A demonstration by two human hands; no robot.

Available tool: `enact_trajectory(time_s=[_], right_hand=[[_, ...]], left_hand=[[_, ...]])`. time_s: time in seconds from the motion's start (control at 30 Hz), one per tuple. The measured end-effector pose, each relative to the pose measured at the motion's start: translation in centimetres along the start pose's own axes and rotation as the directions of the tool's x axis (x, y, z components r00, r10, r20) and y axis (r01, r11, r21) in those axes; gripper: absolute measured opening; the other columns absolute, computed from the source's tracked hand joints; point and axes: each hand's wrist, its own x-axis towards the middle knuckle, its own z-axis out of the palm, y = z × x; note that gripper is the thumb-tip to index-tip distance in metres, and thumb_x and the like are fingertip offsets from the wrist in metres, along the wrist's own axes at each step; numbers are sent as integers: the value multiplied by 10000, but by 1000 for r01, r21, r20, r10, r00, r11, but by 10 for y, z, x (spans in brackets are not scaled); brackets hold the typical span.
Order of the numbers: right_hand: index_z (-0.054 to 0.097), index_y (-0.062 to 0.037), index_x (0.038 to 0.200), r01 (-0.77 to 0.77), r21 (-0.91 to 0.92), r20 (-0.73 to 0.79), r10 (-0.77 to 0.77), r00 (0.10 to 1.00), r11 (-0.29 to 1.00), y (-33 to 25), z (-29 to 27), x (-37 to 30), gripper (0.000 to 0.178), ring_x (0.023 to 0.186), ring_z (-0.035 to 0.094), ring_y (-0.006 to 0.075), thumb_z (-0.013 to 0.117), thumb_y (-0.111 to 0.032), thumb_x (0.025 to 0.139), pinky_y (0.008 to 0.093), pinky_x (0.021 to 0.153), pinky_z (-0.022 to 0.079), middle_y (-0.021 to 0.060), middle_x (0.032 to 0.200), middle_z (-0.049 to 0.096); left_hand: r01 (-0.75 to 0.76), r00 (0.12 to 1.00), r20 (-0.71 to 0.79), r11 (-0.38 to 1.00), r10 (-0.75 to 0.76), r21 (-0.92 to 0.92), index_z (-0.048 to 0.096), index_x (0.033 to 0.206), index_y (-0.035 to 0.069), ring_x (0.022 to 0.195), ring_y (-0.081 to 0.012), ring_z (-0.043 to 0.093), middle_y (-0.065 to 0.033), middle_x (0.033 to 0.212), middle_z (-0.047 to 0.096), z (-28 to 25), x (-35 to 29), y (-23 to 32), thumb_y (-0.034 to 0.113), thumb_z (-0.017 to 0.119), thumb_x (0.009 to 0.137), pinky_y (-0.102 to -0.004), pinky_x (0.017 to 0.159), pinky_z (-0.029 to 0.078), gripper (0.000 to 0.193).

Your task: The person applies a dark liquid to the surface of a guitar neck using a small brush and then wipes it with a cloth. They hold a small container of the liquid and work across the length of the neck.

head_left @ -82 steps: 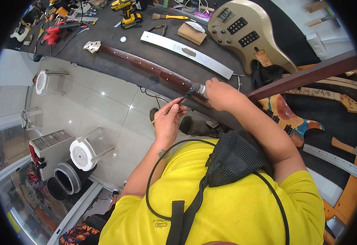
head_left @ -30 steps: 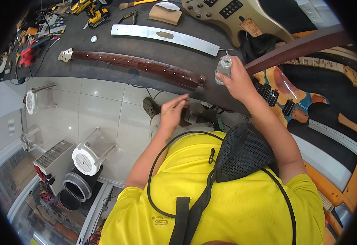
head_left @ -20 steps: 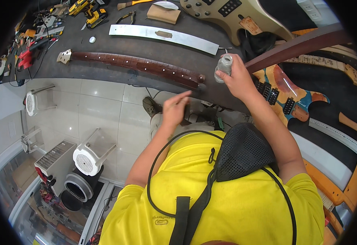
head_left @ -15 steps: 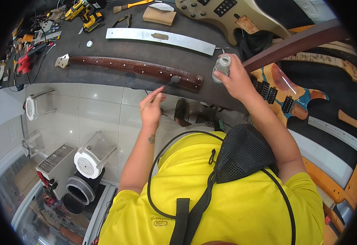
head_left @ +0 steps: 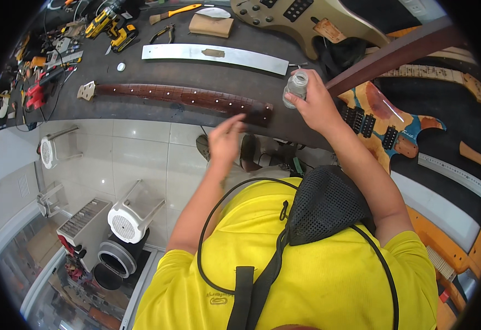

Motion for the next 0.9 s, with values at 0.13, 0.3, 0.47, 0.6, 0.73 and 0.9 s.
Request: enact_trajectory(time_s=[0.13, 0.3, 0.47, 0.6, 0.73, 0.9], right_hand=[[494, 24, 1310, 29, 7, -10, -29, 1000, 1000, 4, -5, 0, 531, 1187, 585, 424, 781, -142, 895, 443, 1023, 478, 217, 1270, 563], [499, 18, 1301, 20, -8, -12, -20, 1000, 1000, 0, -7, -2, 521, 1184, 584, 429, 783, -130, 891, 446, 1022, 478, 220, 1273, 563], [498, 13, 1301, 15, 8, -27, -15, 1000, 1000, -2, -12, 4, 519, 1183, 585, 429, 784, -112, 886, 440, 1023, 477, 215, 1255, 565], [496, 14, 1302, 44, 17, -31, -44, 999, 999, -1, -12, -1, 522, 1180, 584, 428, 784, -108, 884, 442, 1018, 477, 213, 1249, 563], [492, 21, 1309, 40, 22, -42, -39, 998, 999, -2, -9, 3, 532, 1181, 579, 431, 783, -120, 886, 442, 1023, 473, 218, 1256, 558], [495, 20, 1306, 34, 57, -1, -34, 999, 998, -4, -4, 3, 535, 1186, 576, 434, 783, -144, 886, 451, 1023, 471, 220, 1260, 559]], left_hand=[[-27, 1000, 0, 999, 27, -26, 762, 1223, 18, 894, -152, 729, -111, 994, 782, 8, 2, -1, 43, 651, 1019, -293, 854, 578, 234], [45, 998, -48, 993, -50, -109, 760, 1220, 15, 895, -153, 734, -113, 983, 784, 1, 16, 3, 49, 645, 1027, -281, 845, 575, 227], [-6, 996, 91, 1000, 9, -26, 750, 1227, -4, 899, -159, 733, -116, 972, 779, 40, 5, 4, 59, 640, 1029, -302, 854, 584, 236], [55, 996, -61, 994, -61, -90, 759, 1208, 3, 881, -147, 733, -105, 951, 781, 2, 20, 5, 50, 644, 1021, -280, 828, 574, 224], [45, 997, 57, 999, -43, -29, 757, 1219, -2, 865, -152, 727, -114, 949, 778, 40, 8, 11, 42, 634, 1025, -291, 833, 581, 233], [44, 989, -134, 995, -56, -90, 757, 1209, 1, 870, -160, 741, -118, 936, 786, 0, 25, 7, 64, 657, 1020, -277, 806, 575, 223]])
